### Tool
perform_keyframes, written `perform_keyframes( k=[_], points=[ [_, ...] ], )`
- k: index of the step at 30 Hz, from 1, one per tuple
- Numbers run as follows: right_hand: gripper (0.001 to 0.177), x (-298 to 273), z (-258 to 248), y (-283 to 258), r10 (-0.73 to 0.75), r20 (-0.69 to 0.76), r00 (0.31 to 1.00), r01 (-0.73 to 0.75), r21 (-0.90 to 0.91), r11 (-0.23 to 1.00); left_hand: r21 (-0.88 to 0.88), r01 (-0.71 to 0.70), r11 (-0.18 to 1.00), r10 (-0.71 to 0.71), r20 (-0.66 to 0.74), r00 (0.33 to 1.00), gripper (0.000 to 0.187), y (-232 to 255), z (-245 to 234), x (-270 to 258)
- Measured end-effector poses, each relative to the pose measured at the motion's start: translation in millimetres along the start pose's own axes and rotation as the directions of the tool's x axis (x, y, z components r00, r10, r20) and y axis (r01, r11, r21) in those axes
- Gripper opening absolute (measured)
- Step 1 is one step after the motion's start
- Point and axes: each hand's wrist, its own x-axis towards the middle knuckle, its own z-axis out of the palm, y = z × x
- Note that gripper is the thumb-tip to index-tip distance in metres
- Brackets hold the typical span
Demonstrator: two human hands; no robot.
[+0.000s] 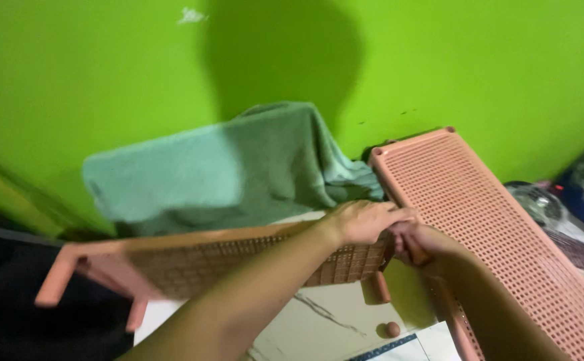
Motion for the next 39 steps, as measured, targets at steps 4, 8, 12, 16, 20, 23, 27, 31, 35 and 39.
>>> perform_keyframes(
  k=[4,8,12,16,20,23,27,31,35,39],
  points=[
    [0.018,-4,-11,6,0.068,0.481,0.874,-0.289,0.402,0.869,-0.007,-0.086,0.996,0.082,-0.218,0.972,0.061,0,10,-4],
    [0.029,-9,-5,3,0.045,0.742,0.669,-0.480,0.385,0.789,-0.003,-0.012,1.000,0.012,-0.113,0.994,0.062,-6,15,2],
    [0.020,-9,3,-3,0.100,0.385,0.917,-0.210,0.255,0.944,-0.126,-0.117,0.985,0.090,-0.207,0.974,0.054,-13,17,10],
    [0.035,-3,9,-8,0.134,0.359,0.924,-0.250,0.301,0.920,-0.084,-0.209,0.974,0.185,-0.225,0.957,0.076,-22,13,8],
    [0.034,-6,13,-5,0.116,0.283,0.952,-0.181,0.214,0.960,-0.115,-0.267,0.957,0.235,-0.238,0.942,0.078,-28,16,7],
    [0.035,-20,24,-14,0.075,0.172,0.982,-0.101,0.144,0.984,-0.121,-0.207,0.971,0.184,-0.179,0.966,0.070,-29,13,11],
    [0.050,-35,46,-17,-0.288,-0.168,0.943,0.167,-0.511,0.843,-0.224,-0.226,0.948,0.176,-0.224,0.959,0.036,-27,22,8],
    [0.055,-27,56,-28,-0.379,-0.246,0.892,0.105,-0.701,0.705,-0.268,-0.144,0.952,0.092,-0.197,0.976,0.042,-34,14,14],
    [0.055,-9,54,-10,-0.616,-0.170,0.769,0.068,-0.937,0.344,-0.260,-0.089,0.962,0.042,-0.179,0.983,0.041,-41,22,18],
    [0.056,-2,54,-20,-0.826,0.019,0.563,0.011,-1.000,-0.016,0.001,-0.044,0.999,0.043,-0.125,0.991,0.071,-44,13,25]
  ],
)
